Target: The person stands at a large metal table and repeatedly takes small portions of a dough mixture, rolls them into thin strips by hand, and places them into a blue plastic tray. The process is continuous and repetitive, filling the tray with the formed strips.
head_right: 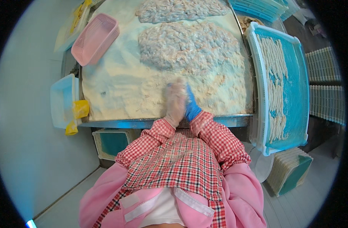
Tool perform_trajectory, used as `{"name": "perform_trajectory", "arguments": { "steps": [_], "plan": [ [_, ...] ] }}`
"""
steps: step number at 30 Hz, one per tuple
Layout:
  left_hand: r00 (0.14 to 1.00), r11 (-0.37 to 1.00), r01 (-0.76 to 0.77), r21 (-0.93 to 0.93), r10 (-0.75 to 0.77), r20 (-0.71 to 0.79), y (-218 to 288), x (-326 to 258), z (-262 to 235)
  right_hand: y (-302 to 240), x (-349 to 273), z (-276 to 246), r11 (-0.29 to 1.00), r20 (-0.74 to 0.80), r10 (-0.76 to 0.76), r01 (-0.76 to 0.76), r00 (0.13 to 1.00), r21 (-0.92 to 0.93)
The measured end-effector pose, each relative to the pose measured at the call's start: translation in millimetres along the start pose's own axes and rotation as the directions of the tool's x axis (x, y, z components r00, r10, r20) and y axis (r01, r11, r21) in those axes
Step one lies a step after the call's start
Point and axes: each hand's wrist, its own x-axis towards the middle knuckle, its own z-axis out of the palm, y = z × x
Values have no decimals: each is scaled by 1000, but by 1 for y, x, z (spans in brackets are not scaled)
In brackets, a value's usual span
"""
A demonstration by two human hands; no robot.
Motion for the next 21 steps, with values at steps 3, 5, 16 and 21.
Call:
{"name": "perform_trajectory", "arguments": {
  "steps": [3,5,16,21],
  "plan": [
    [987,985,-160,57,161,-6,-5,8,11,-11,13,-3,996,237,15,-35,971,82],
    [984,1000,28,-3,-28,-178,-29,42,4,-66,26,10,809,19,521,-487,853,-329],
    [747,827,560,53,-532,400,-80,33,-39,-91,6,-66,516,239,226,91,944,-851],
    [997,953,-4,303,-22,80,-53,-17,23,-91,26,-70,454,-191,333,-334,923,-826]
  ]
}}
